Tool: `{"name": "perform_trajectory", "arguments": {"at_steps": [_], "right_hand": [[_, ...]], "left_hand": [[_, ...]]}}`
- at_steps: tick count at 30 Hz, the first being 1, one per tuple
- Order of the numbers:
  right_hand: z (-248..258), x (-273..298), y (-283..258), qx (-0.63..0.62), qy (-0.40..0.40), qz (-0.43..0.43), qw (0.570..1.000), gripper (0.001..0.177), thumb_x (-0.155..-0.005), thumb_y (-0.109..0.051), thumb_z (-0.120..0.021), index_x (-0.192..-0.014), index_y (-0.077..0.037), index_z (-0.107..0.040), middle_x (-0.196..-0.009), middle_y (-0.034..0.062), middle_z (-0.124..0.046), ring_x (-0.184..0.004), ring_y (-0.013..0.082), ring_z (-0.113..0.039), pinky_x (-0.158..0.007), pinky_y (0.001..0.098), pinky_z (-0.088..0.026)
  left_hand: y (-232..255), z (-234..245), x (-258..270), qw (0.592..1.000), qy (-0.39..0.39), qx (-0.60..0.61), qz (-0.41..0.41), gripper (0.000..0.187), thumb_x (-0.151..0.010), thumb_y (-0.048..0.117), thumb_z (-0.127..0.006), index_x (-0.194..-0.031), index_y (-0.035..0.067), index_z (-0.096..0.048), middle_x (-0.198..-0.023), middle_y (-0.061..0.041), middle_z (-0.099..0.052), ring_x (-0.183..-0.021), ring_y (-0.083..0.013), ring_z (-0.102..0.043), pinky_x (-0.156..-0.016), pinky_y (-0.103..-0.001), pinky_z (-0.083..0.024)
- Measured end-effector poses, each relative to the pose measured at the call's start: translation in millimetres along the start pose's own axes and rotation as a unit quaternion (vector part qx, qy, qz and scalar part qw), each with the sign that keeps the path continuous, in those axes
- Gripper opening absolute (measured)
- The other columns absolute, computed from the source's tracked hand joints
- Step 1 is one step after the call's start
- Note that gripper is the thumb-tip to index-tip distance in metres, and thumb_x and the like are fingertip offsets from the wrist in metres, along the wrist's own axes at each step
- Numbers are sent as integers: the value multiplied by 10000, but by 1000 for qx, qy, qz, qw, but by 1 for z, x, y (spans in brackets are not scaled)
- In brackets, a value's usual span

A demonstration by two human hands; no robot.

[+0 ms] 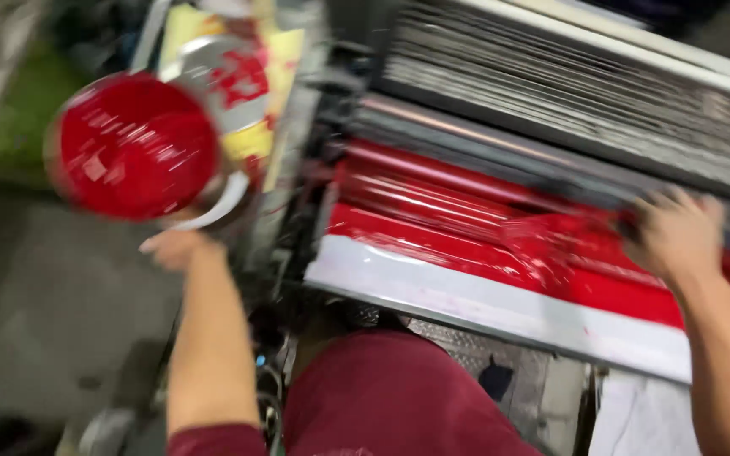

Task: Manually applying red ink to the rollers of an offset printing press using a spatula.

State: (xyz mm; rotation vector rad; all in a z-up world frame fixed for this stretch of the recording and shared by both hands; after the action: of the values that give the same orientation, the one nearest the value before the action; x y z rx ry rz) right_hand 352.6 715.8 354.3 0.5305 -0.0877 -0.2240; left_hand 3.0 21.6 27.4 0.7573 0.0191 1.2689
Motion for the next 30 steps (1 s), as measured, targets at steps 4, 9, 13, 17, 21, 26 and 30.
{"name": "perform_trajectory", "arguments": {"at_steps": [4,9,13,17,21,26,30], "right_hand": [[-47,18,8,-93,37,-67,993,379,-969,-532,-729,-1065,-166,-753,-1032,11,-731,-1029,248,-612,-889,470,-454],[-11,-32,-50,-662,-63,-220,714,278,-994,-287,-759,-1080,-23,-744,-880,52,-675,-850,94,-555,-745,268,-440],[133,-96,-122,-629,25,-100,770,248,-973,-213,-759,-1166,-63,-715,-945,22,-647,-840,101,-559,-752,249,-459],[278,-146,-204,-379,245,97,887,227,-923,-225,-817,-1082,-95,-719,-931,79,-634,-883,251,-562,-795,403,-413],[361,-180,-294,-205,358,259,874,198,-879,-256,-769,-1029,-146,-702,-981,42,-647,-1006,255,-574,-859,472,-375],[360,-228,-401,-55,393,334,855,221,-777,-208,-713,-988,-144,-694,-992,20,-669,-1065,205,-588,-863,431,-378],[370,-234,-439,-48,320,398,858,236,-742,-269,-729,-923,-118,-705,-938,24,-669,-1051,214,-587,-873,438,-382]], "left_hand": [[8,54,57,951,10,283,127,734,-1083,511,-209,-1287,-67,-614,-1320,-295,-622,-1191,-477,-619,-1003,-602,-472],[30,84,100,960,-41,251,115,705,-1066,485,-190,-1368,-60,-520,-1421,-292,-529,-1281,-476,-535,-1066,-595,-420],[29,87,102,963,-60,220,144,686,-1041,487,-164,-1401,-21,-453,-1446,-252,-487,-1273,-466,-519,-1039,-599,-426],[23,61,82,975,-25,195,103,671,-1090,479,-190,-1362,-40,-516,-1429,-276,-521,-1309,-450,-517,-1072,-578,-425],[24,66,89,979,-18,167,117,638,-1058,474,-189,-1386,10,-477,-1408,-255,-496,-1285,-443,-504,-1017,-573,-434],[28,71,95,978,-30,166,126,630,-1082,470,-188,-1355,2,-509,-1398,-228,-526,-1261,-425,-541,-1018,-568,-441],[24,65,93,978,-25,164,130,623,-1085,467,-207,-1352,-1,-519,-1373,-229,-552,-1242,-421,-560,-994,-559,-464]]}}
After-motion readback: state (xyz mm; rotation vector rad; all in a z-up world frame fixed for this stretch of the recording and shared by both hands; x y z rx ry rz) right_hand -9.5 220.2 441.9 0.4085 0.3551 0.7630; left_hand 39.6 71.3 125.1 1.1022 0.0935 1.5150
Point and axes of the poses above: each hand's wrist, its own x-axis away from the middle knuckle, its own z-axis out of the back of the hand, y = z × x, the point moved 4 cm from there along -x, towards the middle knuckle
